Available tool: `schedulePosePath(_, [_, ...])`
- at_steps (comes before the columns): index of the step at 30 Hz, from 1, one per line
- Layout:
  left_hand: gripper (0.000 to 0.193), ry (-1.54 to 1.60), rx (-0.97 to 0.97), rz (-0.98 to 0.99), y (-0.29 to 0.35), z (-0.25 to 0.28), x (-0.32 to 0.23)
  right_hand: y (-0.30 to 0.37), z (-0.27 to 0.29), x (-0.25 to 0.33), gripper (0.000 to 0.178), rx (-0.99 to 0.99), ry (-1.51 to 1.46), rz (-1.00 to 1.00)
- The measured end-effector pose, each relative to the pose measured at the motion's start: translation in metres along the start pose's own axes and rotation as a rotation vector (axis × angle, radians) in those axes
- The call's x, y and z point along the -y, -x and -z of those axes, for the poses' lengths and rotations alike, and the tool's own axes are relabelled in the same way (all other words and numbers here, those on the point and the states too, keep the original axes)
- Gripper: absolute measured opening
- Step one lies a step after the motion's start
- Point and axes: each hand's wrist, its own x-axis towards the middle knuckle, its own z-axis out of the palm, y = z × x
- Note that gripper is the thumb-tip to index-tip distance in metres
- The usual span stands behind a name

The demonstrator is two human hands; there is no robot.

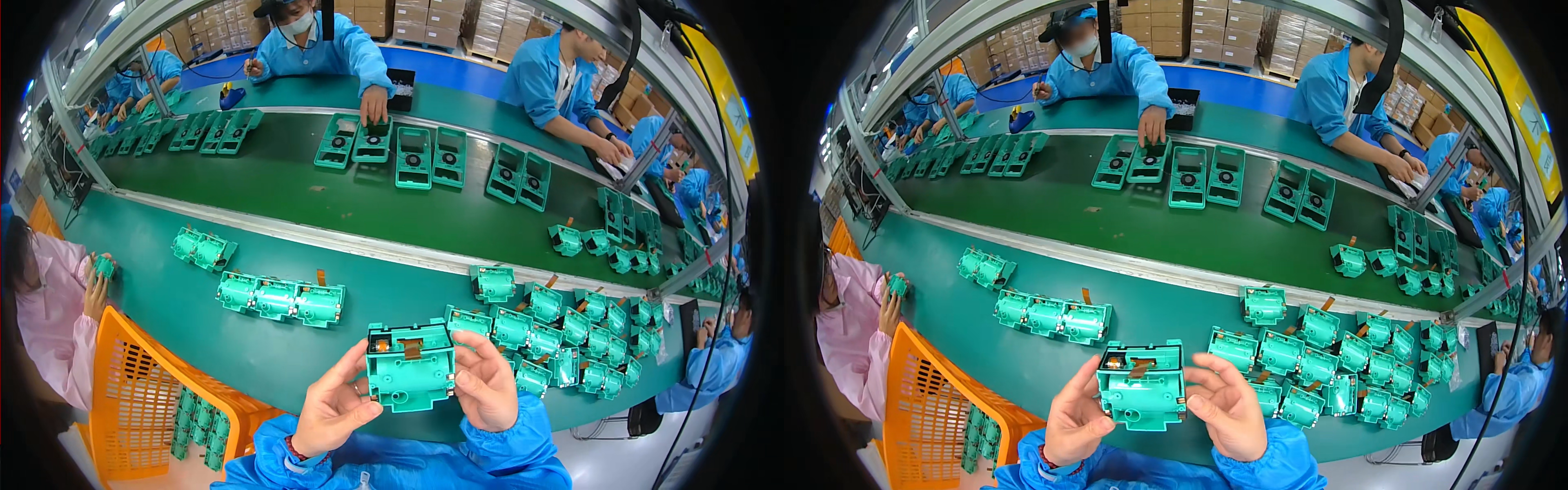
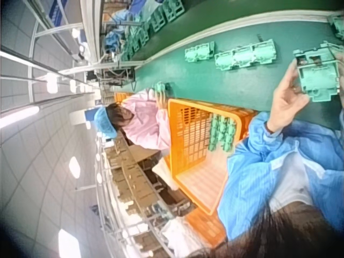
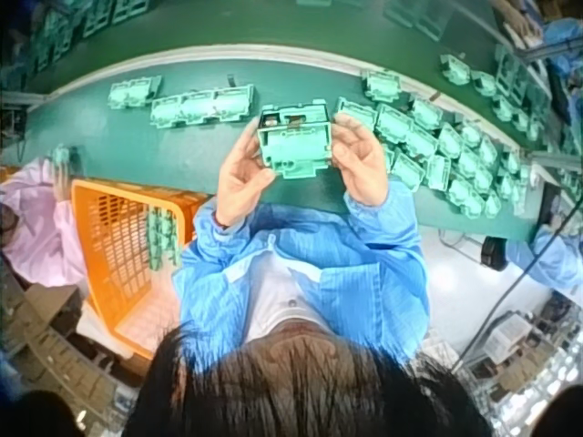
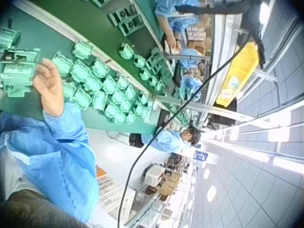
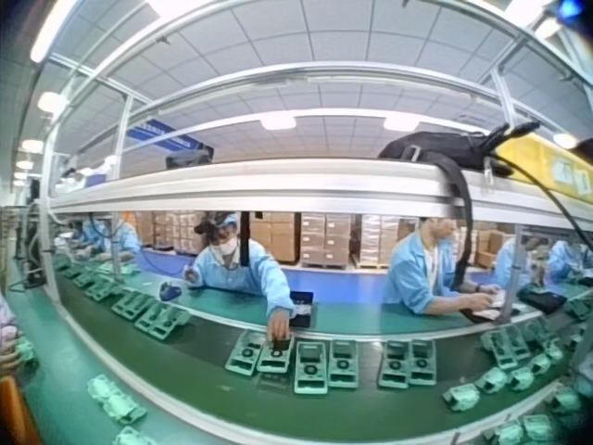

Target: The person assembles electronic components by hand, picking them from a transport belt and placing them into an orange transport crate.

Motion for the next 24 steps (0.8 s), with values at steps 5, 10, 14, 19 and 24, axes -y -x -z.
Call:
schedulePosePath(5, [0.065, -0.168, 0.035, -0.102, 0.004, -0.002, 0.002, 0.009, -0.005, 0.010, 0.016, -0.010, 0.347, 0.060])
schedulePosePath(10, [0.063, -0.280, 0.039, -0.132, 0.009, 0.005, 0.007, 0.006, -0.005, 0.013, 0.012, -0.027, 0.388, -0.040])
schedulePosePath(14, [0.062, -0.219, -0.073, 0.000, 0.021, 0.013, 0.011, 0.000, 0.018, -0.013, 0.010, -0.043, 0.265, -0.245])
schedulePosePath(19, [0.059, -0.532, -0.229, 0.251, 0.054, 0.037, 0.037, 0.010, 0.049, -0.059, 0.010, -0.198, 0.169, -0.572])
schedulePosePath(24, [0.061, -1.553, -0.149, 0.037, 0.046, 0.022, 0.037, 0.022, 0.054, -0.080, 0.010, -0.254, 0.317, -0.475])
